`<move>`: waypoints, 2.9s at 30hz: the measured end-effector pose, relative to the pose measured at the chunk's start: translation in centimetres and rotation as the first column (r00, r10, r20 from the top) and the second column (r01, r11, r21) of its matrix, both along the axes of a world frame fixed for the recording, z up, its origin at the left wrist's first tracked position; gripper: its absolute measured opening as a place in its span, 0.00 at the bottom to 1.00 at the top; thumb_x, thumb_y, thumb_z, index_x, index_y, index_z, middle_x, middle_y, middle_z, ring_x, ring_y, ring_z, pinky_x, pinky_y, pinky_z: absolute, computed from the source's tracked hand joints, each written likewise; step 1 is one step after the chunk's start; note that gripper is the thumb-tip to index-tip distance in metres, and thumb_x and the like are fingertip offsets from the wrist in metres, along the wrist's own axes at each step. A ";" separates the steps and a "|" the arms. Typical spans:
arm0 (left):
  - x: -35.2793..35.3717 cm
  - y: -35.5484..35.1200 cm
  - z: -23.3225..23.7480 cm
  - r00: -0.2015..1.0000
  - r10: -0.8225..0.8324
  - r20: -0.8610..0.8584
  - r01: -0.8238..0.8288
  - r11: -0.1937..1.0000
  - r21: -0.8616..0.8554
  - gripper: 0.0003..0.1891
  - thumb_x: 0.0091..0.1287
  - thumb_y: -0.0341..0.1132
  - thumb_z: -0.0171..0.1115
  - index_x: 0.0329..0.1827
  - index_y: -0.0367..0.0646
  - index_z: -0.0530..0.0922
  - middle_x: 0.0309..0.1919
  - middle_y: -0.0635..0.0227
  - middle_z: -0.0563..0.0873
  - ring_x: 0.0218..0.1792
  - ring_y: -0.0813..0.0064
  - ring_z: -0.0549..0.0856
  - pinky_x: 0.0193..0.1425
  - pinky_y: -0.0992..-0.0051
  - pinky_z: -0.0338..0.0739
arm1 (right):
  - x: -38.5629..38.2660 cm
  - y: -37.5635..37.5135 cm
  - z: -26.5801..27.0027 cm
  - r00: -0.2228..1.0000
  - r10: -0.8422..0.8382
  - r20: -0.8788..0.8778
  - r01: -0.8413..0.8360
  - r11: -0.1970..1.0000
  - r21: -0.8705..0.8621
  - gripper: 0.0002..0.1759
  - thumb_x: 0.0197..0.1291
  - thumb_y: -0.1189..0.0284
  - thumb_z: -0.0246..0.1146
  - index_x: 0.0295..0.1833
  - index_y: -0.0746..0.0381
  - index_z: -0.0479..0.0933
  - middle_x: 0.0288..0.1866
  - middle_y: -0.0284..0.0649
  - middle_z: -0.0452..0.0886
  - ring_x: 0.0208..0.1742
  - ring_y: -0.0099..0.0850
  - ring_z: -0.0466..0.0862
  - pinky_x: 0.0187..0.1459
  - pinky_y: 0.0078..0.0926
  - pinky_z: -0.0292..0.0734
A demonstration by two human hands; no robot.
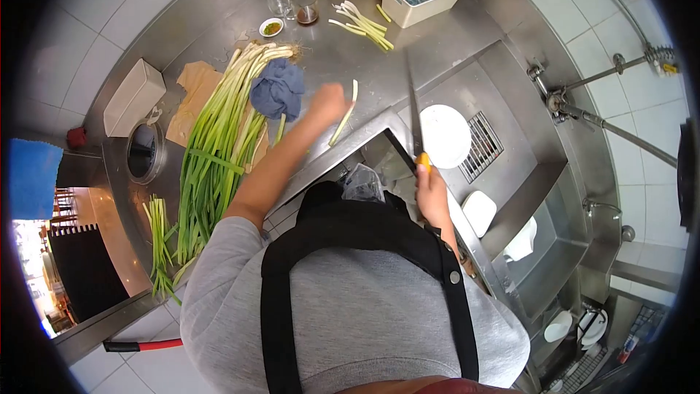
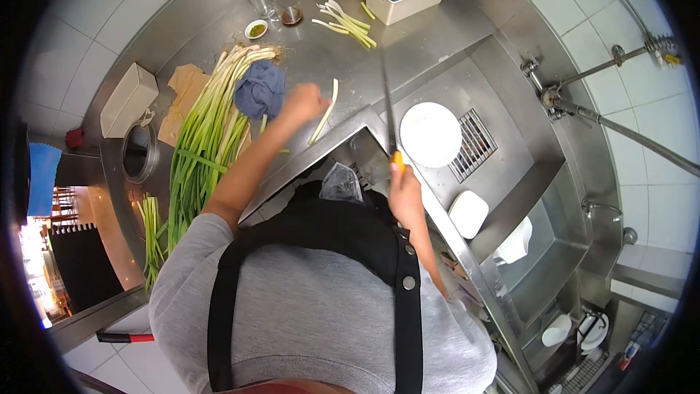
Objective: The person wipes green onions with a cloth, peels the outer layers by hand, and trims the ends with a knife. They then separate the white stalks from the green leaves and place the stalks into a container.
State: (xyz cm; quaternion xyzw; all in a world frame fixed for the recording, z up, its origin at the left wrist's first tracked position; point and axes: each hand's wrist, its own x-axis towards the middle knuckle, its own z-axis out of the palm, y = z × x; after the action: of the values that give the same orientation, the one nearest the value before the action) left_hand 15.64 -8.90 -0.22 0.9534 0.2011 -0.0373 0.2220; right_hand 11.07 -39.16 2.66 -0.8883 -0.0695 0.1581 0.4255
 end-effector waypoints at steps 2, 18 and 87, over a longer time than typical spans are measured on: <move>-0.3 -1.3 -3.2 0.998 -0.046 -0.052 0.047 0.999 0.018 0.20 0.50 0.48 0.71 0.28 0.36 0.81 0.27 0.48 0.83 0.34 0.52 0.84 0.41 0.61 0.79 | 0.6 -1.8 0.5 0.996 -0.087 0.011 0.087 0.996 -0.026 0.21 0.69 0.60 0.48 0.41 0.71 0.72 0.30 0.60 0.78 0.35 0.56 0.79 0.38 0.44 0.71; 6.2 6.5 1.0 0.829 0.347 0.440 -0.138 0.888 -0.439 0.25 0.58 0.53 0.64 0.40 0.35 0.81 0.32 0.54 0.86 0.35 0.60 0.85 0.42 0.67 0.78 | 4.9 -0.4 -0.3 0.998 0.041 0.057 -0.036 0.996 -0.083 0.23 0.68 0.56 0.51 0.39 0.69 0.72 0.25 0.43 0.76 0.19 0.33 0.75 0.24 0.29 0.69; -50.8 18.7 13.6 0.364 0.923 0.126 -0.583 0.331 -0.742 0.08 0.67 0.31 0.59 0.46 0.41 0.73 0.34 0.72 0.80 0.35 0.82 0.83 0.39 0.82 0.80 | 11.4 25.4 12.1 0.917 0.371 -0.145 0.128 0.070 0.989 0.29 0.67 0.62 0.44 0.70 0.62 0.55 0.71 0.55 0.57 0.72 0.49 0.58 0.72 0.50 0.49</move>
State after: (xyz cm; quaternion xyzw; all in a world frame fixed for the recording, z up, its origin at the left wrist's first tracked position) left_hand -35.18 9.83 13.42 0.5750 0.5490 0.2839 0.5361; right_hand 22.46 -13.74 14.77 -0.3056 -0.1539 0.2653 0.9014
